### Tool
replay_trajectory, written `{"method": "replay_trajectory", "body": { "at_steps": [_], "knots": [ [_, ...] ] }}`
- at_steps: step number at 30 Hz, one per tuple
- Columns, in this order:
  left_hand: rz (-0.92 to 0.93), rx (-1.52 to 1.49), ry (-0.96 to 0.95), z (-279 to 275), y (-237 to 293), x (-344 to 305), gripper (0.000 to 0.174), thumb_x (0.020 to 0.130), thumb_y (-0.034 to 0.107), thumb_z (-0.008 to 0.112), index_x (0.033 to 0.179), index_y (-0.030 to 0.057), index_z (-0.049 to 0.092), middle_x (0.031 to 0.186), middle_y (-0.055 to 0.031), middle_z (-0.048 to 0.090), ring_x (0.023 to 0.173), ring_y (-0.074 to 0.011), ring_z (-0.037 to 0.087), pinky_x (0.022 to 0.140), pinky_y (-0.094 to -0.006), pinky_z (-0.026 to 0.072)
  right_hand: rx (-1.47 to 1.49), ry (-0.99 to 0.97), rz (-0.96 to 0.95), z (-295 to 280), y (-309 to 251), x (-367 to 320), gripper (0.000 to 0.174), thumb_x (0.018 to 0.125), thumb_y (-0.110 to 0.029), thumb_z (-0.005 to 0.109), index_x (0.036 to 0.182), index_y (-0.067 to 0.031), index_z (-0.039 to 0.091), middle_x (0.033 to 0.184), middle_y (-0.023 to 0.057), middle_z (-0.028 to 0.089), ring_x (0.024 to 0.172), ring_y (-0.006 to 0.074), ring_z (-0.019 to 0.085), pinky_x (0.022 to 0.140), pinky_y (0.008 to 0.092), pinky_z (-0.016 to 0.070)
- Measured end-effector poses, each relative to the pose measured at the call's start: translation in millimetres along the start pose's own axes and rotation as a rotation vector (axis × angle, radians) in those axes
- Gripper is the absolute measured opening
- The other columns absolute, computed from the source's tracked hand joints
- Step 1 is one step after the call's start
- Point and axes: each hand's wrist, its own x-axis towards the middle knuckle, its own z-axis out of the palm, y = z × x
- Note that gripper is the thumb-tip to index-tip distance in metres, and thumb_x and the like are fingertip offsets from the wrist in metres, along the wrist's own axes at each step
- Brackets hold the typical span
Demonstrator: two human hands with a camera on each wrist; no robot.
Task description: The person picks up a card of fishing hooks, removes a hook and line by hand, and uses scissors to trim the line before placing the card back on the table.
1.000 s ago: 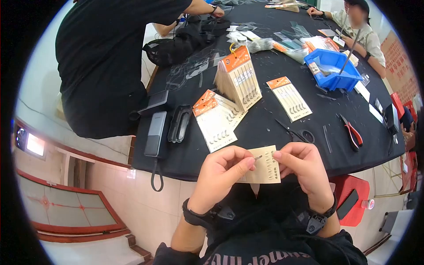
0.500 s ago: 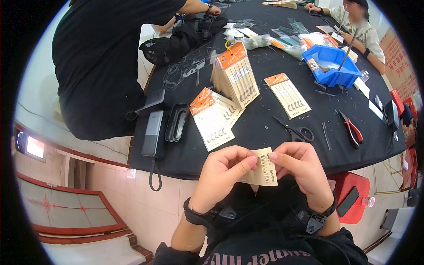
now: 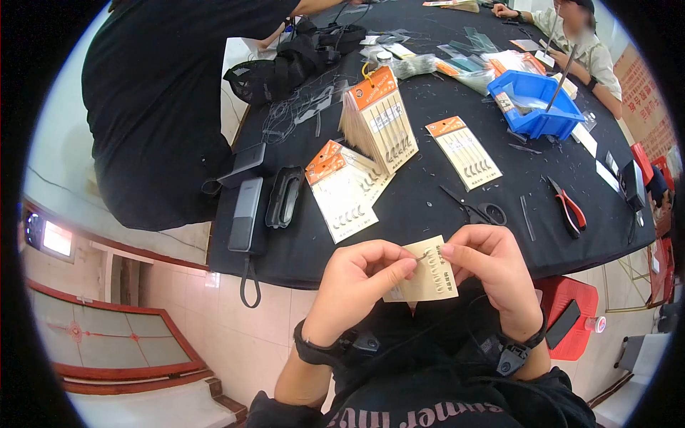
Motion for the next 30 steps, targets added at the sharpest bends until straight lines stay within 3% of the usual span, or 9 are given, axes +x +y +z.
{"method": "replay_trajectory", "body": {
  "at_steps": [21, 30],
  "knots": [
    [0.09, 0.168, 0.104, -21.2, -6.8, -13.6, 0.012, 0.089, 0.002, 0.072, 0.099, -0.0042, 0.072, 0.09, -0.0077, 0.073, 0.08, -0.0075, 0.065, 0.069, -0.0204, 0.0495, -0.011, 0.136, -0.036, -23.9, -11.5, -5.7, 0.013, 0.09, -0.012, 0.07, 0.088, 0.0012, 0.07, 0.08, 0.0075, 0.071, 0.065, 0.009, 0.066, 0.057, 0.0198, 0.0515],
    [0.03, 0.135, 0.123, -22.2, -8.2, -13.6, 0.029, 0.087, 0.003, 0.073, 0.115, -0.0046, 0.068, 0.082, -0.0028, 0.069, 0.073, -0.0046, 0.059, 0.065, -0.0181, 0.0431, -0.044, 0.136, -0.055, -26.1, -13.7, -9.0, 0.014, 0.09, -0.013, 0.071, 0.088, 0.0008, 0.07, 0.078, 0.0071, 0.071, 0.065, 0.0086, 0.066, 0.058, 0.0197, 0.0505]
  ]
}}
